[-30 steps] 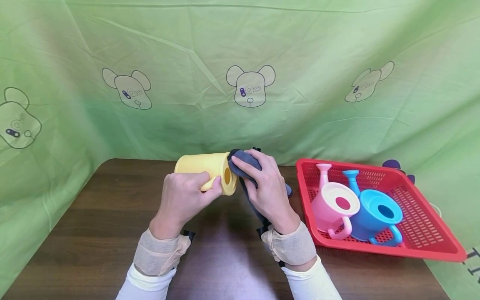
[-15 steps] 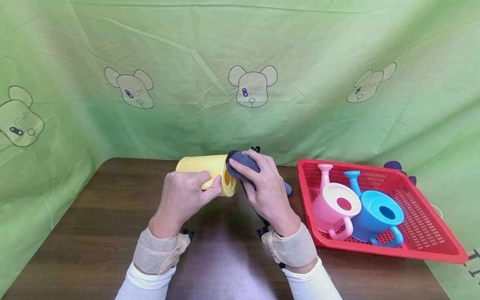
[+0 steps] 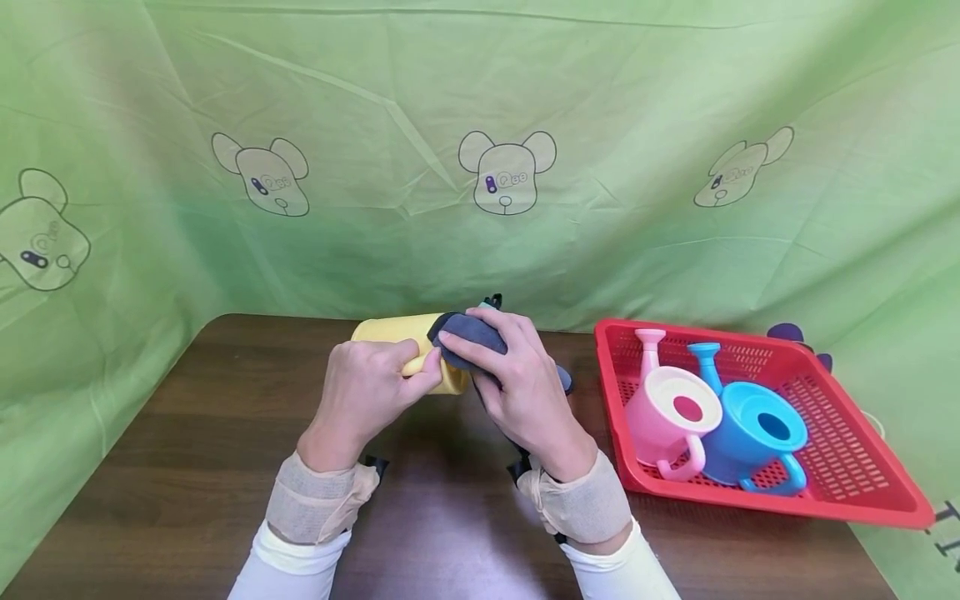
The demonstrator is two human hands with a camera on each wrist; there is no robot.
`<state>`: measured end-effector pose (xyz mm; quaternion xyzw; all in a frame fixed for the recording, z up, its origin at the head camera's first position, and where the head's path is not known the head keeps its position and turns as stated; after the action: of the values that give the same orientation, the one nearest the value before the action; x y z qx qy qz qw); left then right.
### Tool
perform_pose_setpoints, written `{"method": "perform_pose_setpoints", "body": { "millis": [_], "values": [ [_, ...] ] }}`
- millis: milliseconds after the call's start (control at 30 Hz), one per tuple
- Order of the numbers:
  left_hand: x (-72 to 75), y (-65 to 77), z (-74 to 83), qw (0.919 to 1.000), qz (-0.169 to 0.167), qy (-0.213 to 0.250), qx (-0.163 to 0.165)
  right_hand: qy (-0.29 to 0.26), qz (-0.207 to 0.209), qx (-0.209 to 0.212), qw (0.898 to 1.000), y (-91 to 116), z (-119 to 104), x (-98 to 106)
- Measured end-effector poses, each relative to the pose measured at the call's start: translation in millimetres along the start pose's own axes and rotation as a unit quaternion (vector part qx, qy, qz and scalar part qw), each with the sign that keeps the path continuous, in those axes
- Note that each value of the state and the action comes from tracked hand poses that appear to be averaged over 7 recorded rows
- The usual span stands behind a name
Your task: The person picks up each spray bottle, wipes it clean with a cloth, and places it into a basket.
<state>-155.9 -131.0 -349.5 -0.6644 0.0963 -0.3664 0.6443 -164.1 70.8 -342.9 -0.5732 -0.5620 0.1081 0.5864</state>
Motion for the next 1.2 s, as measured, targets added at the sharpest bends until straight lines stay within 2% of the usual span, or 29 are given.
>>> {"method": "perform_pose_setpoints", "body": {
  "millis": [200,600,900,1100,1200],
  "values": [
    [-0.8,-0.1,0.3,1.0,0.004,0.0,0.007,-0.003,-0.005,-0.009,1.0,1,1,0],
    [3.4,-2.3,-1.3,0.9985,0.029,-0.005,0.046,-0.023,-0.02,0.008,1.0,-1,-2,4],
    [6.9,-2.5,-5.2,0.9955,0.036,-0.019,0.085,-0.029,-0.035,0.016,0.999,0,-4,5],
    [11.5,-3.4,-9.5,0.9889,0.064,-0.03,0.131,-0.027,-0.067,0.001,0.997,0,-3,6],
    [14.1,-3.8,-10.7,0.987,0.075,-0.032,0.139,-0.02,-0.083,-0.011,0.996,1,0,6]
  ]
}}
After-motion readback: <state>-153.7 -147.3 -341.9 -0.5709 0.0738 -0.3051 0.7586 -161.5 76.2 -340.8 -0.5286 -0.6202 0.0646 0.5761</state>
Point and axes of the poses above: each hand's wrist, its own y-axis away from the middle knuckle, its own x-axis out of the back of the hand, z = x × y, the point moved 2 cm from there along -y, towards the middle knuckle, and after that the axes turned 11 degrees about z, right-handed, at the moved point
